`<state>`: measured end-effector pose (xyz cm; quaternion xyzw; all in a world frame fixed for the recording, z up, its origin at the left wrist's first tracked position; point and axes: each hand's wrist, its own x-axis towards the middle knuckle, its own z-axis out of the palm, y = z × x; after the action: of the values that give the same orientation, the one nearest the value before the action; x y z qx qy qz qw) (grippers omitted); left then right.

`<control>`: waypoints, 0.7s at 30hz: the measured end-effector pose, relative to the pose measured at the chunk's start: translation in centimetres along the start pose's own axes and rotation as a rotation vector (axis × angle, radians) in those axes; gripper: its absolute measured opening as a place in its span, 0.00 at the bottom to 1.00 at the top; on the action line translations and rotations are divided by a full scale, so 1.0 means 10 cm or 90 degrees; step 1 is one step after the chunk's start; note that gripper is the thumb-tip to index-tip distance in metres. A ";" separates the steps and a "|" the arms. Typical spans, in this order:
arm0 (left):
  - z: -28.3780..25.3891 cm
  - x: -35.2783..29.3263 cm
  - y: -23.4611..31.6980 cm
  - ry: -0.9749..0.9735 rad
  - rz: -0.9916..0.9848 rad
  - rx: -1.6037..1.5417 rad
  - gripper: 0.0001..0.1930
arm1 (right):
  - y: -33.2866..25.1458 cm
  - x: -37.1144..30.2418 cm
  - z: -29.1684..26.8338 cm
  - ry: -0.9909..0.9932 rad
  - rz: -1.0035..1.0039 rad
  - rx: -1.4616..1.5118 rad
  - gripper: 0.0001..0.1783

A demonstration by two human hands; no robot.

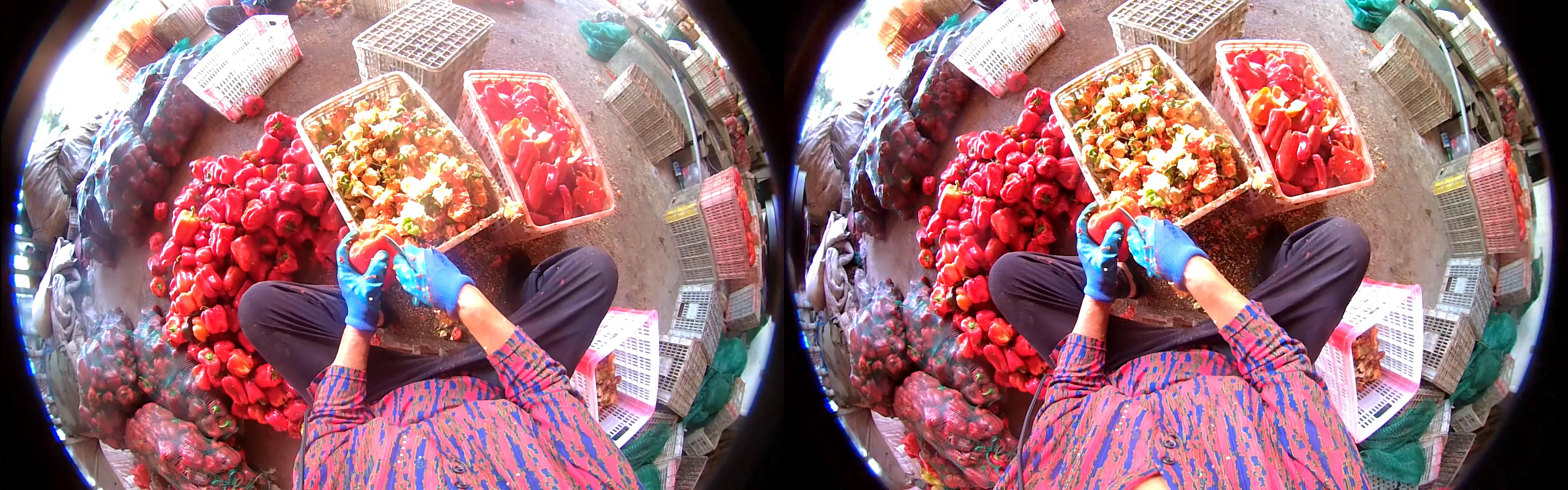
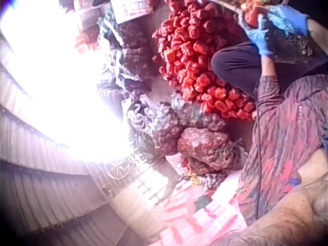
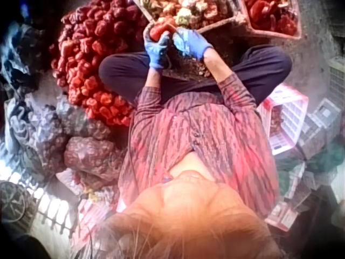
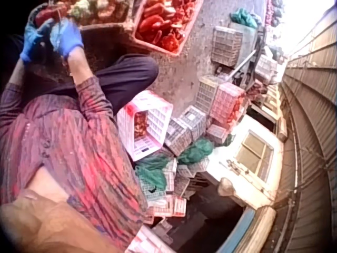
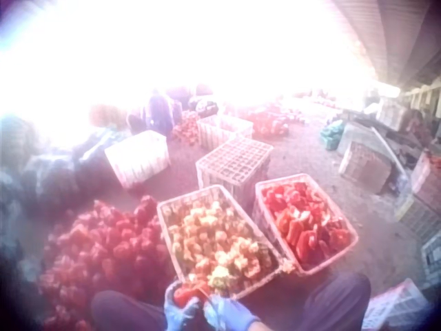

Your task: The person is removing the cores and seeds from red bell peppers using a knife and their hands, then placing the cleaned peppers into a plastic crate.

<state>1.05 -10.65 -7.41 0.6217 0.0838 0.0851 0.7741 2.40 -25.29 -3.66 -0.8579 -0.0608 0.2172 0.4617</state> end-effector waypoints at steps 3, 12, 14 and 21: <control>0.00 0.01 -0.07 -0.018 0.069 0.085 0.31 | 0.14 -0.12 0.06 0.057 0.030 0.088 0.12; -0.02 0.02 -0.06 -0.045 0.051 0.038 0.31 | 0.11 0.00 -0.06 0.000 0.000 0.079 0.11; -0.08 0.01 -0.10 -0.035 0.034 0.032 0.30 | 0.05 0.03 -0.04 -0.008 -0.036 0.049 0.11; -0.23 0.14 -0.41 0.083 0.003 0.001 0.26 | 0.19 -0.07 0.37 0.027 -0.025 -0.230 0.10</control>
<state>2.03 -9.04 -11.95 0.6154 0.1325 0.1269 0.7666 0.03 -23.76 -6.77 -0.9300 -0.1055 0.1756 0.3053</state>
